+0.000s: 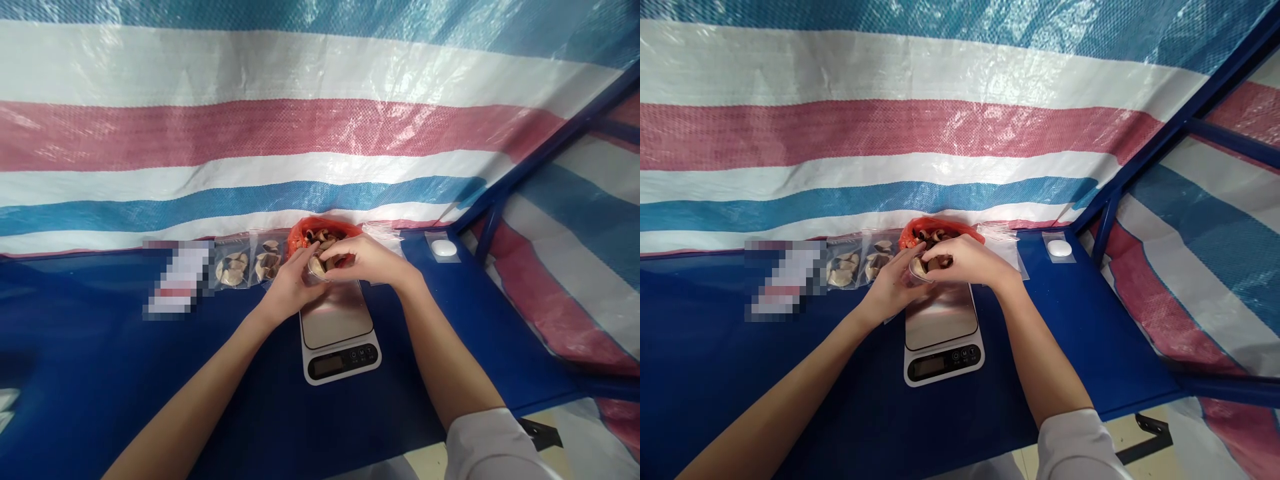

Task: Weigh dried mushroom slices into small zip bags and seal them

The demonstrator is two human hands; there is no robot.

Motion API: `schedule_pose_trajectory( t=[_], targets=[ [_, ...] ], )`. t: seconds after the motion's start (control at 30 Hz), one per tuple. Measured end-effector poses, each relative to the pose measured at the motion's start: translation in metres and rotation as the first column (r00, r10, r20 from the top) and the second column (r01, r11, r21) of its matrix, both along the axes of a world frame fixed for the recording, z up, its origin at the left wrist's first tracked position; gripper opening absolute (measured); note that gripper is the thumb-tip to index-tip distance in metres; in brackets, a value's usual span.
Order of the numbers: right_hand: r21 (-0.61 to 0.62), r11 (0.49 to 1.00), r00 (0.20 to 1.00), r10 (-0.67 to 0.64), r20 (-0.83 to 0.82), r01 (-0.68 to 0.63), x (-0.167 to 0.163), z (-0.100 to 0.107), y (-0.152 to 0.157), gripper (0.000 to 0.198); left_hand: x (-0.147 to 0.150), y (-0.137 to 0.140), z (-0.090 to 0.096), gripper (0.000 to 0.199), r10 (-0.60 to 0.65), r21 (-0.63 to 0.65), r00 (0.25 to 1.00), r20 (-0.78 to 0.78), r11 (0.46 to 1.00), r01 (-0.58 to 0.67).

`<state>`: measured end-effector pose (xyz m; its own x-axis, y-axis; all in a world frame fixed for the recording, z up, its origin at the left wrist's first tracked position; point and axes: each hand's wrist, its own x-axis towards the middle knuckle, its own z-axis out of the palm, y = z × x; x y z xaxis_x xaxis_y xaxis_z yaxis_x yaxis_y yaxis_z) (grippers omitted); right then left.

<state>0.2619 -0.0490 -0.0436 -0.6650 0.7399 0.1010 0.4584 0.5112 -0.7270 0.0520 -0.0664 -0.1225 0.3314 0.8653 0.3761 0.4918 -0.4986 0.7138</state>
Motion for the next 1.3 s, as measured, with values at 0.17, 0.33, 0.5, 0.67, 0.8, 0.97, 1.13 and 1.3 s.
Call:
schedule_pose_trajectory(
  t=[0.17,0.33,0.5,0.67,0.8,0.97,1.13,1.3],
  targets=[
    [0.004,1.0,1.0,0.003,0.002,-0.003,-0.001,0.0,0.0,0.009,0.0,-0.001,0.002,0.073,-0.022,0.019,0.999,0.031,1.0,0.022],
    [-0.009,1.0,0.999,-0.023,0.028,0.023,-0.005,0.004,-0.002,0.008,-0.001,-0.002,0.002,0.073,-0.016,0.029,0.999,0.037,0.999,0.015],
    [0.017,0.998,0.998,-0.065,0.013,0.065,-0.01,0.0,-0.001,0.008,-0.002,-0.001,-0.001,0.073,0.011,0.051,0.999,0.037,0.999,-0.013],
    [0.003,0.998,0.994,-0.056,-0.094,0.057,-0.005,-0.008,0.002,0.017,-0.001,-0.002,0.001,0.071,0.051,0.056,0.996,0.067,0.997,-0.055],
    [-0.067,0.99,0.966,-0.135,-0.22,0.123,0.004,-0.012,0.005,0.03,0.001,-0.004,0.007,0.067,0.07,0.063,0.992,0.11,0.995,-0.077],
    [-0.071,0.979,0.965,-0.203,-0.166,0.193,0.006,-0.012,0.006,0.021,-0.001,-0.004,0.01,0.066,0.037,0.075,0.988,0.152,0.996,-0.049],
    [-0.187,0.978,0.989,-0.116,-0.091,0.097,-0.004,-0.009,0.004,0.022,-0.002,-0.004,0.008,0.068,-0.014,0.101,0.987,0.158,0.995,-0.002],
    [-0.262,0.959,0.979,-0.146,-0.144,0.105,-0.006,-0.014,0.006,0.018,-0.003,-0.003,0.007,0.073,-0.033,0.087,0.992,0.119,0.996,0.023]
  ],
)
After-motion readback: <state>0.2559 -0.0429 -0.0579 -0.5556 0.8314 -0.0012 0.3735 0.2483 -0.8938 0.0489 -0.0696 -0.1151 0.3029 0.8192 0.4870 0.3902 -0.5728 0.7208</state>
